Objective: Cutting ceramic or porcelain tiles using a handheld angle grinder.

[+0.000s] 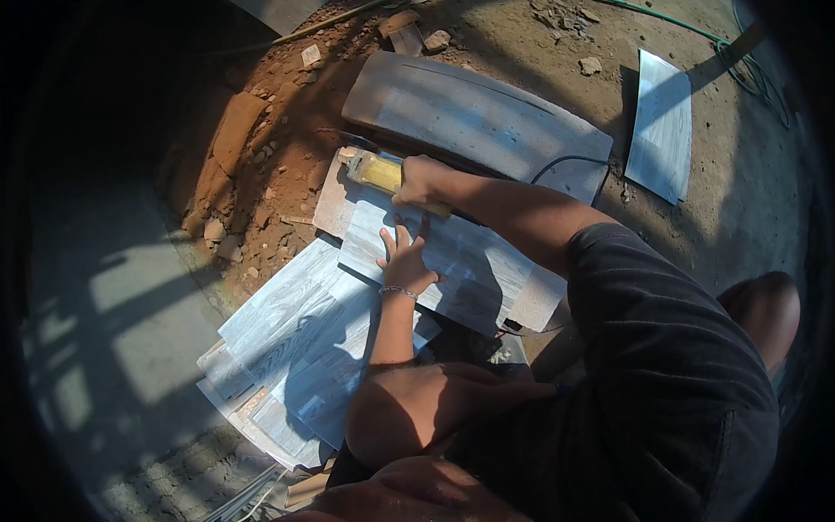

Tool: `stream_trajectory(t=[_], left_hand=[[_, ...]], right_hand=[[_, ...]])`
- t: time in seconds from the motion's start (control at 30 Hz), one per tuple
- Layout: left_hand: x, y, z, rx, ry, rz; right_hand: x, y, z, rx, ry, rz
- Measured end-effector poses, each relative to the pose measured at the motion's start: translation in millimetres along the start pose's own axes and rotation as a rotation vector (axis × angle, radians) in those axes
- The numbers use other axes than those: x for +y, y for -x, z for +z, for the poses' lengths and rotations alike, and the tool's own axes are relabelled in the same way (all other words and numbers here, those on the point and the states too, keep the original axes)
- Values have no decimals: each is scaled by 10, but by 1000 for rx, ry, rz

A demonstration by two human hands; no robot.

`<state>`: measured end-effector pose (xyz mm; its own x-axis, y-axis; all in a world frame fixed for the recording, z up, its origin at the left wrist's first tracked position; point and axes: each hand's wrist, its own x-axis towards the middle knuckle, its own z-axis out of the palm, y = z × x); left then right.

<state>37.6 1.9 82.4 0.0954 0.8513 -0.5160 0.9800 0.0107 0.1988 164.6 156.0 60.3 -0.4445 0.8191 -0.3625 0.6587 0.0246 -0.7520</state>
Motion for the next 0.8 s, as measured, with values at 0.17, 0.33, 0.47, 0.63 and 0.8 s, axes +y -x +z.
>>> stream_trajectory(t=[0.17,0.33,0.47,0.63,0.8], left_hand=[[19,-9,1,-7,-20,-4],[19,-21,28,20,14,13],[16,-31,39,6,-5,7],[20,-26,36,19,-3,16],[-1,-42,71,22,-22,15]], right_hand=[[15,-25,21,1,-11,13],[-13,14,19,12,23,28],[-43,55,1,19,12,21],[-38,46,-5,22,54,27],[6,30,29,31,38,-9]])
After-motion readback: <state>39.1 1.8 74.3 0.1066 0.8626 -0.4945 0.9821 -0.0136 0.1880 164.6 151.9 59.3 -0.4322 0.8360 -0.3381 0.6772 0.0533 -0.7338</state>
